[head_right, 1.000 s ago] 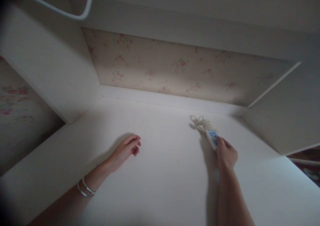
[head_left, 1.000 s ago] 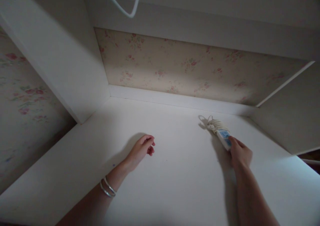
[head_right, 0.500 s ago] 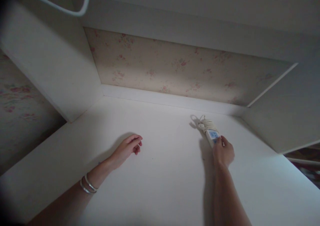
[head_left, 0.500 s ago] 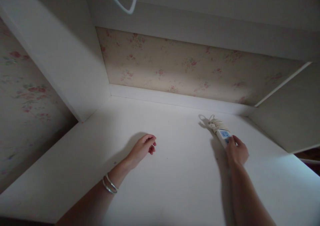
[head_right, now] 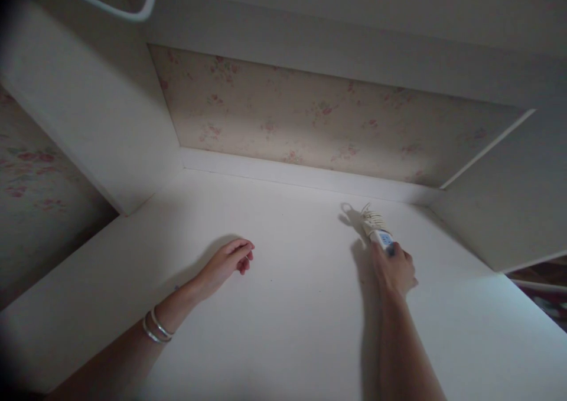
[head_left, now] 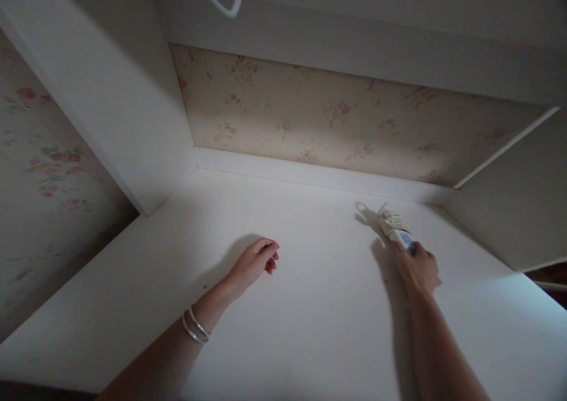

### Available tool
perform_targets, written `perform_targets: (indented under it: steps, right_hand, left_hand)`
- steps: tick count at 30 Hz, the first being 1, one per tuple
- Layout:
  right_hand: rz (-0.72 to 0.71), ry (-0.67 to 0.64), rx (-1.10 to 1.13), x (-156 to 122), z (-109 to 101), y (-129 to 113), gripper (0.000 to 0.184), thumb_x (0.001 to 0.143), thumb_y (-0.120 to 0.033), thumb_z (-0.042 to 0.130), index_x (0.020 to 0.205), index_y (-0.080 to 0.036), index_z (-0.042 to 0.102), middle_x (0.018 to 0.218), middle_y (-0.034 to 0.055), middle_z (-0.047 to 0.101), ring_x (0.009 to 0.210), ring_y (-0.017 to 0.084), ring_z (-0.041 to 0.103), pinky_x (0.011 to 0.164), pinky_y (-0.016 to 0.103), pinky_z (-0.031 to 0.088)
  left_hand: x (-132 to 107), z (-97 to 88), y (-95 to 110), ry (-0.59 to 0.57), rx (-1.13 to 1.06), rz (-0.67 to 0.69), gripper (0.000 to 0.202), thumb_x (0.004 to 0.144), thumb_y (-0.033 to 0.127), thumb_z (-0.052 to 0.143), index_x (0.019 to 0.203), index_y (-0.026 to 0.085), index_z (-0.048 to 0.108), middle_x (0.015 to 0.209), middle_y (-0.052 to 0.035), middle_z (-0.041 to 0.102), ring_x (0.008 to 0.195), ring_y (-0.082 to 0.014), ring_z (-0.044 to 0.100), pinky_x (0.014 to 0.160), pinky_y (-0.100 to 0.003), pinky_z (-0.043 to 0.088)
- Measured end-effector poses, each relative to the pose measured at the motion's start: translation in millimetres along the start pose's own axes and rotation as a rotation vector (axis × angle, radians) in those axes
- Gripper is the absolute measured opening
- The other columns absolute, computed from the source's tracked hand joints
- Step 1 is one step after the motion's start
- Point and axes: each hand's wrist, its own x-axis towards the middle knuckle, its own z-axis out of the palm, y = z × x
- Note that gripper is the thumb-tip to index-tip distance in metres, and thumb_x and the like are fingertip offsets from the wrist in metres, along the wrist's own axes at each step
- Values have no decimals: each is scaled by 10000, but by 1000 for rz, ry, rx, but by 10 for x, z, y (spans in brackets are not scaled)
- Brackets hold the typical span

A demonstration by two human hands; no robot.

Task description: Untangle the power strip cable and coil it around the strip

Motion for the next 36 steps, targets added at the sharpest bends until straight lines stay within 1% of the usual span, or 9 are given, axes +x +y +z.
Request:
perform_targets:
  steps: [2,4,12,18,21,25,29,33,36]
  right_hand:
    - [-1,-42,-38,-49,-36,-33,682,823,-604,439,1380,-211,464,1313,199,527,1140,394,541,899,572,427]
    - [21,-58,-52,-85,-60,-73,678,834,-587,444,1402,-216,437,1332,183,520,1167,378,533,924,542,430]
    - [29,-6,-68,-147,-84,-171,675,824,-607,472,1377,-222,443,1261,177,566,1136,359,558,909,527,448]
    - [13,-1,-72,-198,-137,-231,714,856,-639,355,1378,-158,429,1283,208,538,1155,380,531,915,537,431]
    - [-2,9,-83,-204,-133,-236,709,843,-615,399,1373,-145,434,1272,206,543,1141,381,532,902,524,438]
    - [-72,75,-84,-214,-113,-235,660,841,-528,449,1379,-146,434,1311,199,520,1176,379,493,904,507,425]
    - [-171,124,-78,-228,-88,-236,617,835,-466,491,1391,-204,443,1318,154,528,1139,350,507,887,468,418]
    - [-226,168,-70,-232,-65,-236,578,851,-439,503,1383,-217,460,1312,124,531,1104,315,523,892,425,425]
    - [-252,191,-36,-236,-63,-241,548,866,-452,491,1360,-216,492,1307,110,525,1082,295,530,906,397,428]
  left_hand:
    - [1,-4,-8,-8,22,10,282,837,424,556,868,145,581,760,-17,586,600,-102,541,526,-236,414]
    - [-3,-9,-10,-12,40,20,279,842,422,551,864,146,586,756,-15,588,603,-103,539,532,-237,416]
    - [-17,-5,26,-29,62,27,256,825,399,556,837,144,580,729,-8,579,595,-107,532,527,-244,413]
    - [-42,7,78,-23,111,19,247,816,390,561,820,145,587,698,-1,574,570,-100,512,526,-237,406]
    - [-53,3,83,-27,127,22,246,821,390,556,819,146,588,688,0,575,568,-101,512,533,-237,408]
    - [-48,1,68,-32,130,24,245,822,391,554,815,149,587,685,3,574,570,-102,514,531,-234,407]
    - [-49,7,75,-25,143,18,247,818,395,560,810,150,589,687,-1,576,572,-105,518,529,-233,400]
    - [-68,16,110,-25,164,27,247,818,396,557,800,153,593,686,-1,581,567,-105,514,533,-236,403]
    - [-81,22,131,-23,176,20,246,810,395,562,801,153,599,688,-2,585,566,-108,515,536,-241,406]
